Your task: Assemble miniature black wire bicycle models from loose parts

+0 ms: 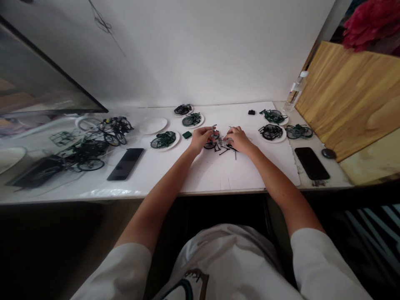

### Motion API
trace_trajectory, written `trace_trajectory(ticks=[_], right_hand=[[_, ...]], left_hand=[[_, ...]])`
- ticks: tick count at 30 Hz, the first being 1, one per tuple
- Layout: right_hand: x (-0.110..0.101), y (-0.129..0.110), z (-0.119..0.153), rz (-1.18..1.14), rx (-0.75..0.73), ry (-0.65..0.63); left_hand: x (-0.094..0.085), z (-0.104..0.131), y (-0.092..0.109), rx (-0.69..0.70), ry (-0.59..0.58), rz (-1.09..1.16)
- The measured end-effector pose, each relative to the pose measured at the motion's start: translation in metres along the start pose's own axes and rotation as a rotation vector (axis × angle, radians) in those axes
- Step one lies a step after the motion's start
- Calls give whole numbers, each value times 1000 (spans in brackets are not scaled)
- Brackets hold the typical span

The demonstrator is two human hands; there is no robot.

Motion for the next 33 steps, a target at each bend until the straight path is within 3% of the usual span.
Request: trace_trajectory(ticks=[33], right_hand=[[-3,-14,-3,76,-49,13]], left_hand=[[3,2,0,-6,-24,-24]])
Point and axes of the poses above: each hand's wrist, its own z-axis away from the middle knuckle, its own x-axis out of the palm, y = z × x, the point moved 10 cm from there along -z, towards the middle knuckle, and after that the axes turned 15 degrees about z, right-handed, at the moved point
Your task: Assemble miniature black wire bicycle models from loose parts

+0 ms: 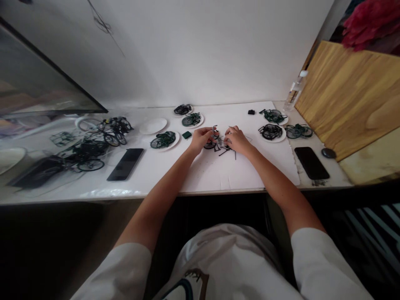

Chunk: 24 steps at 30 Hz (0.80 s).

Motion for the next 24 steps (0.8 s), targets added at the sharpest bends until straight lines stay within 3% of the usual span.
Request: trace_trajectory(ticks=[10,19,24], right_hand=[[0,-6,1,53,22,-37],[-14,-2,-1,-84,17,97],[-25,4,0,-239,86,224]], left_hand=[[1,1,1,-6,0,29],[3,2,5,-8,-6,116],[3,2,4,-20,-14,123]])
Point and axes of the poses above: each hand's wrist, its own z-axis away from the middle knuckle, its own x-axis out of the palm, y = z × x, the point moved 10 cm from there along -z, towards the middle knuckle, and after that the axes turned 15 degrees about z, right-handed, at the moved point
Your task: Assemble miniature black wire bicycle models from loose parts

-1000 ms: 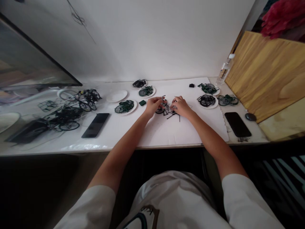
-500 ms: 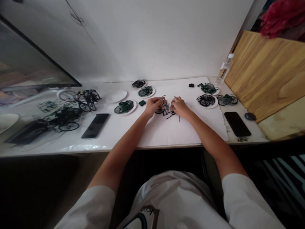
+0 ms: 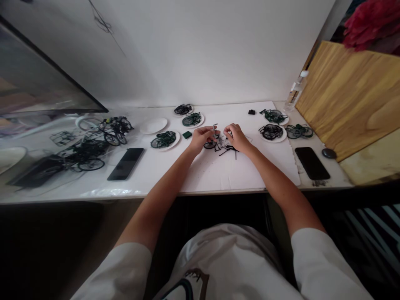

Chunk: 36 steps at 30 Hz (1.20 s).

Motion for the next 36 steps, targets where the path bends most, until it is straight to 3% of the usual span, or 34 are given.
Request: trace_trajectory(ticks=[10,21,36], right_hand=[[-10,-6,0,-101,14,110],[-13,-22,0,-54,-33,95],[-11,-18,1,-75,7,74]], left_hand=[[7,3,-3,-41,-66,30],[11,4,-4,-56,-95,44],[12,6,-3,-57,-85,22]])
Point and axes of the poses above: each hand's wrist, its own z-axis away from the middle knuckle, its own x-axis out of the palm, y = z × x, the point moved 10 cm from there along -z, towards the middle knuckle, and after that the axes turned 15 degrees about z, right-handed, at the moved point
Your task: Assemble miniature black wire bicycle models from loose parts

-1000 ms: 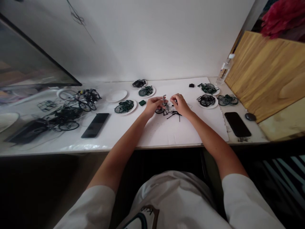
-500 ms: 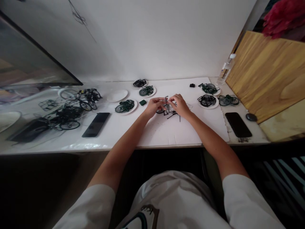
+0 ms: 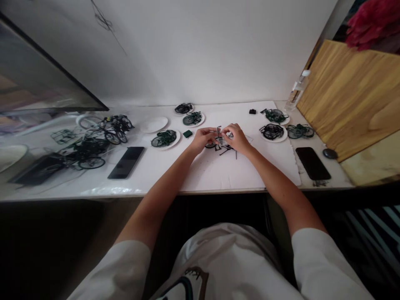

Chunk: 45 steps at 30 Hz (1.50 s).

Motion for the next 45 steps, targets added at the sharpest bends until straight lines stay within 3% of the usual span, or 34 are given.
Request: trace_trajectory(ticks=[17,32,45], right_hand=[[-1,3,0,-26,42,-9],[-8,-4,-1,97,-138,70],[-9,-3,-1,-56,-68,82]], left_hand=[[8,4,6,38,7,-26],[4,2,-2,2,-8,25],[4,-4,-5,13,-64,34]])
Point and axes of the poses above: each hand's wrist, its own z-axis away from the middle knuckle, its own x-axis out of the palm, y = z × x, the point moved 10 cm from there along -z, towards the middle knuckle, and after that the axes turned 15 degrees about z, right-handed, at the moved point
